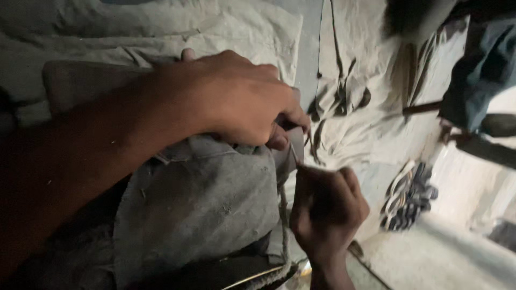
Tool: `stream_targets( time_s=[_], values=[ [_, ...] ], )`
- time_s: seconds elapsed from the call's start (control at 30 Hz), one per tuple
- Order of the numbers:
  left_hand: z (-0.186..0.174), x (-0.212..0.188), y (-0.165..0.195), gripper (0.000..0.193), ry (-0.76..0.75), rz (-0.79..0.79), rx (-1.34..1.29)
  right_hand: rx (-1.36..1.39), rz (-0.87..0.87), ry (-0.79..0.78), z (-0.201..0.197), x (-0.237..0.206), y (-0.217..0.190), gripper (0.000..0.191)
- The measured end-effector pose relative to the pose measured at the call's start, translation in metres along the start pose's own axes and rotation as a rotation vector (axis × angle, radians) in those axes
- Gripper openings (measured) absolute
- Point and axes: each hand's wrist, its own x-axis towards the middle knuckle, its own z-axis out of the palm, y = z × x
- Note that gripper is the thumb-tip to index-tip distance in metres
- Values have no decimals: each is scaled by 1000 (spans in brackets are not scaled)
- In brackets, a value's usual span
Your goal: The person hammers a round metal plate resting on their lap to create a textured pattern. They use a small metal punch held in the left hand and a wooden mallet in the right hand, striking the punch repeatedly across the plate surface.
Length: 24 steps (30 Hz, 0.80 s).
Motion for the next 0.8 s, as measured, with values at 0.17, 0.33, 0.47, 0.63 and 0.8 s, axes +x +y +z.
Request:
stream_targets(
  time_s=[0.17,0.33,0.47,0.63,0.8],
  values=[
    [-3,-7,-3,51,-111,-109,-15,57,-115,-20,1,-3,3,15],
    [-6,-16,3,55,-78,-132,13,-36,-40,-12,0,-5,5,20],
    [-2,-15,2,55,-59,-142,44,20,-177,-25,0,-4,7,11],
    [3,-13,0,55,-60,-121,58,-70,-108,-34,0,-3,7,12],
    [2,-14,0,56,-67,-131,12,-196,-215,-5,0,-2,5,13]
  ],
)
